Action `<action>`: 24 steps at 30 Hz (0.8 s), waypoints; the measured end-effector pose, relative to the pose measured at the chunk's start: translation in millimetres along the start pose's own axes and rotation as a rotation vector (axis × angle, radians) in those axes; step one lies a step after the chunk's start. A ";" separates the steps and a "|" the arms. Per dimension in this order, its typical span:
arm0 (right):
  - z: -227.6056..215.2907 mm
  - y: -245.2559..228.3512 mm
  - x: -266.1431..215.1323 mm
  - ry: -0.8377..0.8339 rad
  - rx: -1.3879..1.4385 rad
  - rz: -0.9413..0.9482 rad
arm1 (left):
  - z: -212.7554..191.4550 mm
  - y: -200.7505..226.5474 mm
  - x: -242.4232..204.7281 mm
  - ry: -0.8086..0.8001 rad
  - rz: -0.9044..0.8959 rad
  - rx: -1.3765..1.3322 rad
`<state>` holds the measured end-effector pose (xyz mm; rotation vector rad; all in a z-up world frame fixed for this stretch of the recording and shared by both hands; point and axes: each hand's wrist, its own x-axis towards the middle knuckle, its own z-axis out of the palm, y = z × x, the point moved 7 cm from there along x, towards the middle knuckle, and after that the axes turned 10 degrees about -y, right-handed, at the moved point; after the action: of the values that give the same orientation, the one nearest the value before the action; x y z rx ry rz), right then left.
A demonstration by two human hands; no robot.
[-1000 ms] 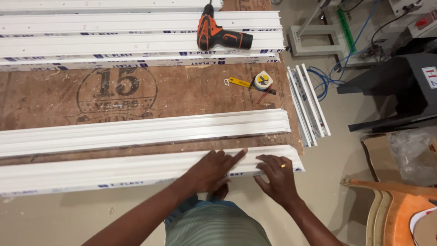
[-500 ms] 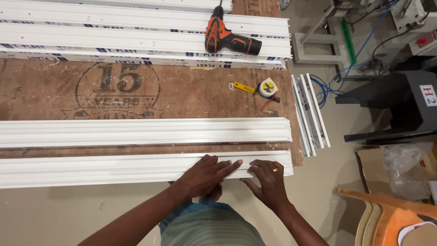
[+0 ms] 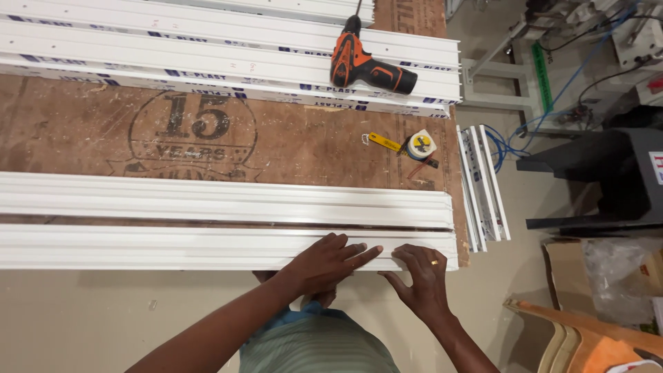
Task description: Drill holes into white plastic profiles using a power drill.
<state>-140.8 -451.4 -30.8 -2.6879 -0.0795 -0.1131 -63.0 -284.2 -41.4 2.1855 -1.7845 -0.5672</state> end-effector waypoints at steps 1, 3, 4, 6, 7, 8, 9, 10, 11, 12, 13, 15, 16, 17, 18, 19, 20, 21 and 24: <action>-3.9 0.0 -0.4 0.002 0.018 0.006 | -2.9 2.0 2.1 -0.025 0.003 -0.026; -10.3 4.4 -1.8 0.009 0.033 0.016 | -6.0 3.1 6.7 -0.050 0.012 -0.049; -11.7 11.5 -4.1 0.022 0.077 0.068 | -3.4 2.5 7.7 -0.076 0.015 -0.061; -15.5 22.9 -9.3 0.036 0.119 0.124 | -3.2 3.5 8.3 -0.103 0.021 -0.073; -20.1 32.2 -13.1 0.068 0.098 0.203 | -5.2 4.9 7.9 -0.110 0.024 -0.075; -24.5 41.3 -16.5 0.101 0.077 0.280 | -7.6 5.7 7.5 -0.117 0.027 -0.075; -25.9 43.1 -17.1 0.103 0.076 0.283 | -2.2 1.7 6.6 -0.118 0.031 -0.073; -29.6 44.6 -19.2 0.140 0.035 0.298 | 1.6 -2.4 5.1 -0.095 0.029 -0.060; -33.2 46.3 -21.4 0.175 -0.006 0.313 | 5.6 -6.5 3.9 -0.072 0.027 -0.046; -32.0 46.3 -21.9 0.177 -0.006 0.322 | -0.3 -5.0 3.8 -0.078 0.034 -0.047; -31.4 45.6 -22.4 0.194 0.012 0.316 | -6.6 -4.6 3.6 -0.077 0.026 -0.041; -31.7 48.0 -24.0 0.209 0.024 0.313 | -10.1 -2.6 5.1 -0.076 0.023 -0.040; -32.6 51.7 -21.6 0.245 0.063 0.316 | -8.3 -5.3 5.9 -0.093 0.009 -0.031; -33.4 55.0 -19.4 0.281 0.101 0.318 | -6.6 -8.0 6.2 -0.111 -0.005 -0.023; -35.1 57.3 -15.8 0.280 0.103 0.316 | -3.4 -9.7 6.6 -0.112 -0.008 -0.023; -37.0 62.0 -13.6 0.296 0.138 0.343 | -1.2 -11.2 6.8 -0.096 -0.008 -0.012; -38.6 66.3 -12.1 0.312 0.174 0.372 | 1.3 -12.3 6.8 -0.082 -0.008 -0.002; -34.5 71.8 -12.6 0.312 0.176 0.372 | 2.4 -13.4 6.8 -0.084 -0.009 -0.002; -22.5 89.1 -12.4 0.248 0.217 0.418 | -0.4 -14.9 9.4 -0.065 -0.004 0.011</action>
<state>-148.1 -541.8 -50.3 -2.3947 0.5133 -0.2869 -48.2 -290.2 -48.8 2.2023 -1.8203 -0.6369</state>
